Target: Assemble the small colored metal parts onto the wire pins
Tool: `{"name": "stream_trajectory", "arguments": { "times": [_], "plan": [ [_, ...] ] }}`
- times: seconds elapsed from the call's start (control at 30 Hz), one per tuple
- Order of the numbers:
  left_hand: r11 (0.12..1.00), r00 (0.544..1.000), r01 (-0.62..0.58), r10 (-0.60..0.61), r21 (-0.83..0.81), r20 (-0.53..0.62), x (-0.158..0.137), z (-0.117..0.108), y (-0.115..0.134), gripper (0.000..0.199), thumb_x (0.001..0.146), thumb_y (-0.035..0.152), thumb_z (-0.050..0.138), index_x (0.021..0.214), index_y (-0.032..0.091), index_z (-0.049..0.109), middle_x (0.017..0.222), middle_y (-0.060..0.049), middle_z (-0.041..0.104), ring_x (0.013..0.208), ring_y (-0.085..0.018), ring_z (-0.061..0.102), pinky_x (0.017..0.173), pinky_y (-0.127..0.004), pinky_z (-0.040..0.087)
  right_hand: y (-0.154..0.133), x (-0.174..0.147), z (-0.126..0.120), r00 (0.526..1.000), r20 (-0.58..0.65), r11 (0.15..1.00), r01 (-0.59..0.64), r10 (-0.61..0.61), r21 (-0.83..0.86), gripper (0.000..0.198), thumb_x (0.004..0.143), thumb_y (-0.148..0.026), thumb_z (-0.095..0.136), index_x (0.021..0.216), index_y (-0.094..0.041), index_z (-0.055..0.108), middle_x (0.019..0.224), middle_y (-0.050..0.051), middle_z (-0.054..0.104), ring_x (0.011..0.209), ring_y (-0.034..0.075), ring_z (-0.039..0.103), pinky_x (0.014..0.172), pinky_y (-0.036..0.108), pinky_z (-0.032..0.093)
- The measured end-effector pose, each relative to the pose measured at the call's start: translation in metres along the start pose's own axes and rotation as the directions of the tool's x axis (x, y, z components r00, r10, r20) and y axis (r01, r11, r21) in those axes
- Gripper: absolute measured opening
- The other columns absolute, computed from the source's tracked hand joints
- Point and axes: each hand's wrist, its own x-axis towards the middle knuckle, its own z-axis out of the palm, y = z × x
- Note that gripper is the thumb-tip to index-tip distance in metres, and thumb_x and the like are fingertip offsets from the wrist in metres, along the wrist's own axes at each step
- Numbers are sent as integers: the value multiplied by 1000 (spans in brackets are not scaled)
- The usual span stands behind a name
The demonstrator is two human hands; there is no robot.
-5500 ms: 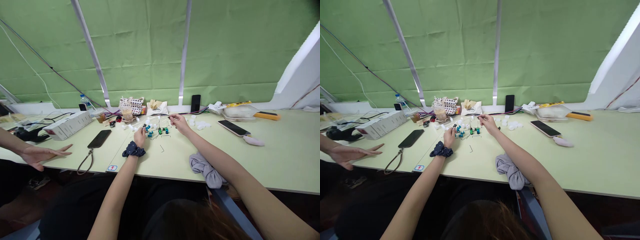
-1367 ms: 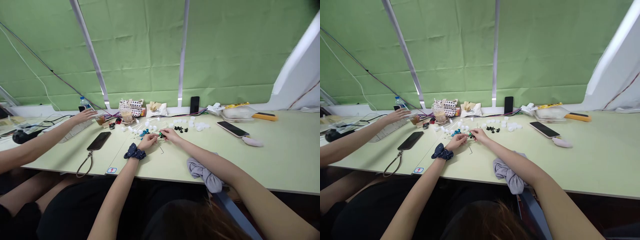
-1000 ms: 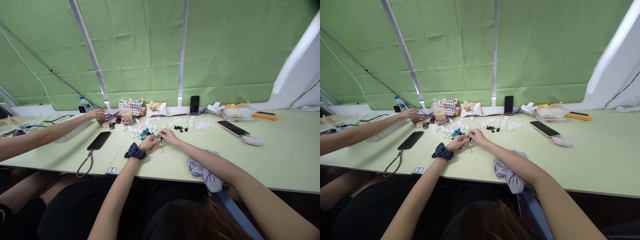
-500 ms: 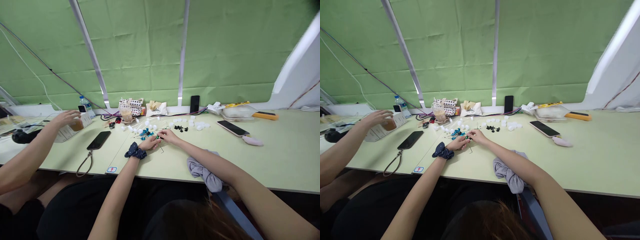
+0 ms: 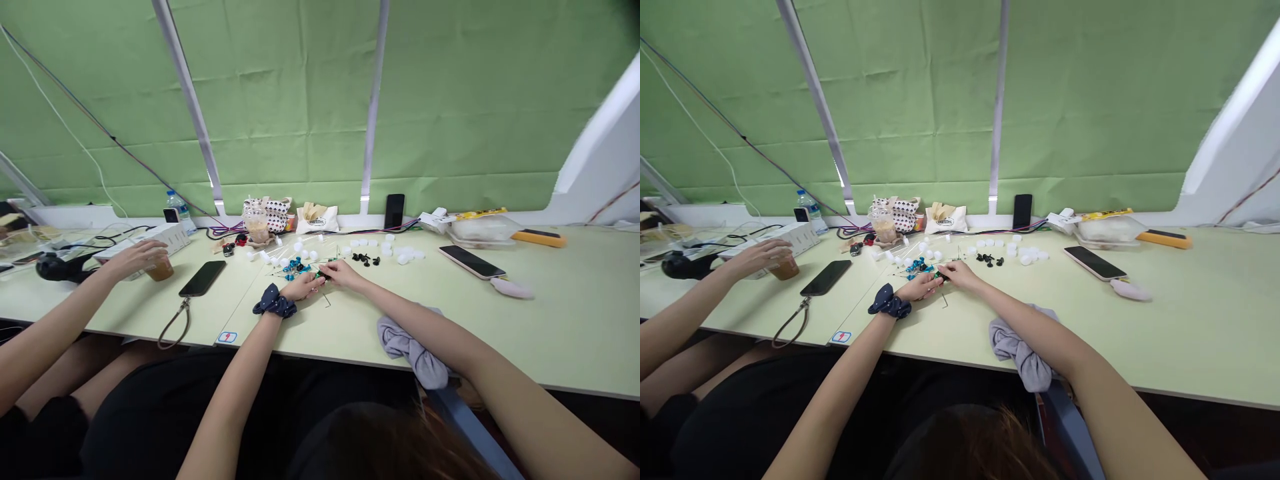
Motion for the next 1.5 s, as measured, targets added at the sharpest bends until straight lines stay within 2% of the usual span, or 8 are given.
{"name": "stream_trajectory", "arguments": {
  "times": [0.17, 0.3, 0.4, 0.57, 0.73, 0.93, 1.27, 1.5],
  "plan": [
    [1000, 1000, 15, -14, 27, -10, -2, 0, 3, 48, 81, 65, 45, 72, 18, 49, 44, 6, 41, 33, -7, 31, 36, -21, 21, -8, -4, -3, 994, 73, 987, 75, -87, 145, 33, 76, -37, 65, 102, -16, 63, 82, 3, 64, 58, 8, 55, 51, 18, 41],
    [1000, 1000, 14, -14, 25, -6, -4, 0, 7, 44, 85, 60, 44, 73, 18, 49, 43, 5, 42, 33, -7, 31, 37, -21, 21, -11, -5, -3, 999, 23, 993, -45, 43, 105, 37, 84, -49, 54, 89, -13, 62, 64, 1, 60, 43, 7, 45, 39, 18, 33],
    [1000, 1000, -25, 25, 2, -2, -5, 0, 9, 40, 88, 54, 45, 76, 17, 52, 44, 4, 44, 36, -6, 32, 39, -21, 20, -10, -6, -6, 999, 41, 996, 4, -8, 92, 37, 82, -48, 57, 79, -12, 62, 62, 1, 59, 45, 6, 43, 42, 18, 34],
    [999, 999, -43, 43, 7, 9, -4, 0, 5, 42, 88, 55, 44, 72, 17, 49, 46, 4, 45, 38, -6, 33, 42, -21, 22, -14, -8, -9, 999, 43, 984, 4, -12, 179, 37, 75, -39, 68, 106, -18, 62, 83, 4, 64, 62, 9, 58, 52, 17, 44],
    [999, 999, -10, 8, 49, 38, -1, 0, 3, 51, 85, 63, 40, 62, 19, 45, 42, 4, 43, 34, -7, 32, 37, -22, 23, -9, -6, -8, 998, 8, 997, -64, 64, 44, 42, 81, -53, 56, 75, -11, 63, 53, -1, 52, 40, 6, 39, 37, 18, 27],
    [998, 999, -2, -2, 68, 51, -2, -1, 5, 54, 84, 65, 40, 56, 18, 47, 42, 2, 44, 32, -8, 35, 35, -22, 24, -8, -6, -9, 996, 87, 981, -29, 13, 189, 45, 76, -47, 64, 105, -13, 62, 63, -1, 58, 49, 7, 46, 47, 19, 37],
    [997, 997, 1, -7, 77, 81, -3, -1, 13, 57, 85, 64, 38, 54, 18, 49, 39, 2, 41, 31, -7, 31, 34, -23, 22, -13, -9, -5, 993, 76, 986, 80, -92, 149, 31, 74, -34, 66, 99, -16, 61, 79, 0, 59, 51, 5, 46, 48, 18, 37],
    [994, 994, -10, -3, 110, 112, -4, -1, 16, 59, 86, 64, 36, 55, 16, 49, 43, 2, 43, 33, -6, 32, 36, -21, 24, -10, -6, -4, 1000, -7, 997, 20, -20, 74, 34, 76, -45, 63, 85, -12, 60, 61, -3, 52, 39, 3, 34, 38, 19, 25]
  ]
}}
